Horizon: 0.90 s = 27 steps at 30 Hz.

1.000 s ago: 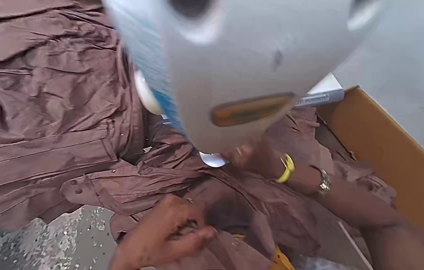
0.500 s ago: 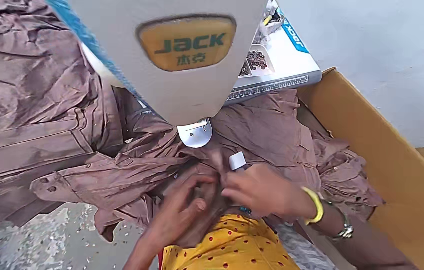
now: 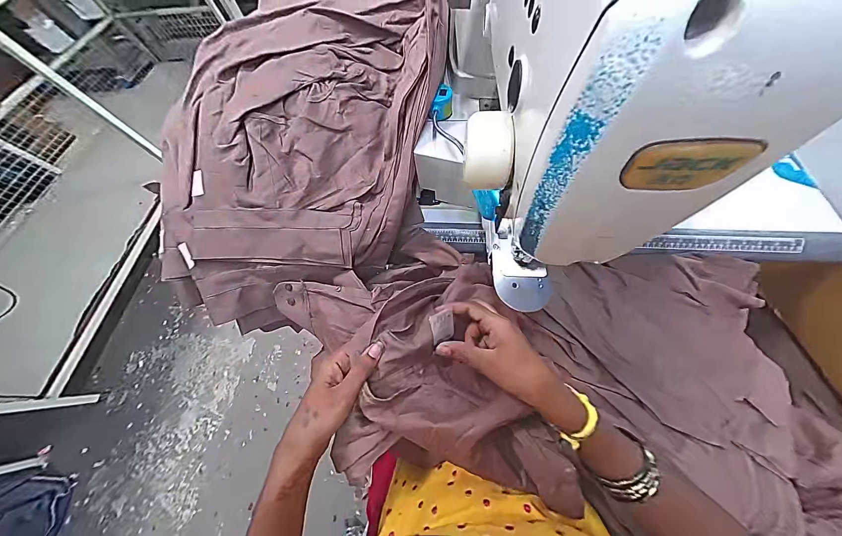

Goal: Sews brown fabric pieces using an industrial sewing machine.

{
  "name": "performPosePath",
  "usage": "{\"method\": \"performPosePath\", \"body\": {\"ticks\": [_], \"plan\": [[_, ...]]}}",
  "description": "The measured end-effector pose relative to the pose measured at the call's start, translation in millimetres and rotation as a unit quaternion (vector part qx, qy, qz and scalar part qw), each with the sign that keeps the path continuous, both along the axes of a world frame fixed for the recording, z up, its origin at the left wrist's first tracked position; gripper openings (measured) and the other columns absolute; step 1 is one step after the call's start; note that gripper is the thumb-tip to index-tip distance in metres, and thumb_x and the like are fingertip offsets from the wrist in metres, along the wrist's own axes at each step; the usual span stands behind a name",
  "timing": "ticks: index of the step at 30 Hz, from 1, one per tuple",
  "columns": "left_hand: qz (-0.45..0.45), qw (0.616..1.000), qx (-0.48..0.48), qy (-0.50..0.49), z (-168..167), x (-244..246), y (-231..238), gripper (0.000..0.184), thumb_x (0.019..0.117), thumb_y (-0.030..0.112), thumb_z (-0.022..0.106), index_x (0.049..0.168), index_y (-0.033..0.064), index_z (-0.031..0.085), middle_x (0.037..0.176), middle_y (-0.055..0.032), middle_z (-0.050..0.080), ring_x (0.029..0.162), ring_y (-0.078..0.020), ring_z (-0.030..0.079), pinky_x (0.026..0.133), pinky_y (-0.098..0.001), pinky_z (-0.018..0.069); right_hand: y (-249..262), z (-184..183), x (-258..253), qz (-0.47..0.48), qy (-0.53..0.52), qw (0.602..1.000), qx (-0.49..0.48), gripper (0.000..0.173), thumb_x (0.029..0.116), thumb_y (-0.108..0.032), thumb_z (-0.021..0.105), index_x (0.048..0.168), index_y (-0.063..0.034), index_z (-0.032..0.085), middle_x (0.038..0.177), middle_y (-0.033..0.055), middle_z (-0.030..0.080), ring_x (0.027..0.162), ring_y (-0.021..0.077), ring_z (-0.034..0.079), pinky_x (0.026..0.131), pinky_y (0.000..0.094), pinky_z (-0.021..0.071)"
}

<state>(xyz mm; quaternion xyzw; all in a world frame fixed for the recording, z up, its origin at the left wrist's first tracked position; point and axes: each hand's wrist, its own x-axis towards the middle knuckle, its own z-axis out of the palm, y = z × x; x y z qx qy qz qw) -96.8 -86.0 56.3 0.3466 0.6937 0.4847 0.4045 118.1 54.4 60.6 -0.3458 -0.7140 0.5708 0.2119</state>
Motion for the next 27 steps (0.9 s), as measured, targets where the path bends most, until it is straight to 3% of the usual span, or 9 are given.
{"method": "performPosePath", "body": {"ticks": [1, 3, 5, 7, 10, 13, 18, 23, 27], "plan": [[0.010, 0.997, 0.010, 0.077, -1, 0, -2, 0.025, 0.0999, 0.031, 0.058, 0.109, 0.0082, 0.063, 0.084, 0.0044, 0.067, 0.073, -0.0016, 0.065, 0.068, -0.0224, 0.0565, -3, -3, -6, -0.011, 0.024, 0.999, 0.025, 0.034, 0.0872, -0.028, 0.079, 0.113, -0.0079, 0.073, 0.104, 0.0013, 0.066, 0.073, -0.0011, 0.054, 0.065, 0.0168, 0.0457], [0.041, 0.956, 0.045, 0.288, 6, 3, -5, 0.062, 0.0944, 0.050, 0.063, 0.129, -0.0005, 0.057, 0.104, -0.0071, 0.065, 0.076, -0.0097, 0.060, 0.065, -0.0308, 0.0527, -10, -1, -12, -0.042, 0.056, 0.986, 0.154, 0.016, 0.0885, -0.024, 0.077, 0.093, -0.0087, 0.077, 0.088, 0.0007, 0.071, 0.080, 0.0027, 0.065, 0.073, 0.0197, 0.0529], [-0.003, 0.909, 0.102, 0.403, 25, 17, -3, 0.071, 0.0919, 0.064, 0.061, 0.127, 0.0022, 0.062, 0.114, -0.0154, 0.065, 0.075, -0.0182, 0.060, 0.061, -0.0383, 0.0505, -17, 12, -11, -0.040, 0.066, 0.954, 0.290, 0.014, 0.0931, -0.022, 0.073, 0.091, -0.0080, 0.075, 0.085, 0.0033, 0.072, 0.078, 0.0094, 0.068, 0.070, 0.0243, 0.0568], [-0.117, 0.905, 0.158, 0.378, 30, 39, 4, 0.046, 0.0959, 0.055, 0.061, 0.117, 0.0161, 0.071, 0.121, -0.0085, 0.070, 0.094, -0.0166, 0.071, 0.071, -0.0390, 0.0594, -26, 35, -4, -0.011, 0.113, 0.928, 0.356, 0.016, 0.0967, -0.019, 0.069, 0.090, -0.0055, 0.073, 0.083, 0.0057, 0.071, 0.076, 0.0112, 0.068, 0.067, 0.0235, 0.0564], [-0.270, 0.917, 0.258, 0.138, 6, 44, 46, 0.026, 0.1039, 0.034, 0.055, 0.102, 0.0142, 0.072, 0.100, 0.0075, 0.073, 0.095, 0.0061, 0.065, 0.084, -0.0161, 0.0533, -24, 58, 14, -0.049, 0.210, 0.905, 0.366, 0.007, 0.0963, -0.012, 0.067, 0.093, -0.0068, 0.070, 0.086, 0.0044, 0.071, 0.084, 0.0069, 0.069, 0.076, 0.0185, 0.0575], [-0.342, 0.909, 0.239, -0.016, 8, 41, 86, 0.025, 0.1066, 0.028, 0.053, 0.100, 0.0072, 0.066, 0.085, 0.0104, 0.063, 0.077, 0.0110, 0.054, 0.071, -0.0090, 0.0459, 3, 43, 43, -0.193, 0.185, 0.924, 0.274, 0.011, 0.0988, -0.026, 0.068, 0.097, -0.0149, 0.066, 0.091, -0.0088, 0.068, 0.084, -0.0059, 0.063, 0.075, 0.0120, 0.0548], [-0.263, 0.946, 0.086, 0.166, 31, 55, 138, 0.031, 0.0982, 0.039, 0.060, 0.084, 0.0139, 0.068, 0.067, 0.0103, 0.056, 0.062, 0.0014, 0.052, 0.063, -0.0241, 0.0442, 31, 9, 53, -0.306, 0.146, 0.931, 0.133, 0.007, 0.0874, -0.010, 0.068, 0.086, -0.0113, 0.061, 0.073, -0.0134, 0.062, 0.058, -0.0086, 0.052, 0.052, 0.0105, 0.0440], [-0.242, 0.960, 0.054, 0.133, 41, 53, 155, 0.024, 0.0967, 0.028, 0.062, 0.074, 0.0200, 0.060, 0.061, 0.0167, 0.047, 0.057, 0.0064, 0.046, 0.058, -0.0184, 0.0399, 62, 18, 50, -0.213, 0.050, 0.955, 0.199, 0.035, 0.0836, -0.028, 0.080, 0.096, -0.0029, 0.058, 0.079, -0.0068, 0.056, 0.068, -0.0071, 0.049, 0.064, 0.0106, 0.0420], [-0.243, 0.962, 0.049, 0.117, 40, 53, 154, 0.025, 0.0962, 0.028, 0.062, 0.072, 0.0206, 0.058, 0.060, 0.0164, 0.046, 0.056, 0.0055, 0.045, 0.056, -0.0188, 0.0390, 73, 34, 45, -0.175, 0.048, 0.970, 0.162, 0.045, 0.0797, -0.021, 0.084, 0.112, 0.0019, 0.063, 0.091, -0.0062, 0.068, 0.086, -0.0094, 0.060, 0.082, 0.0121, 0.0506]]}}
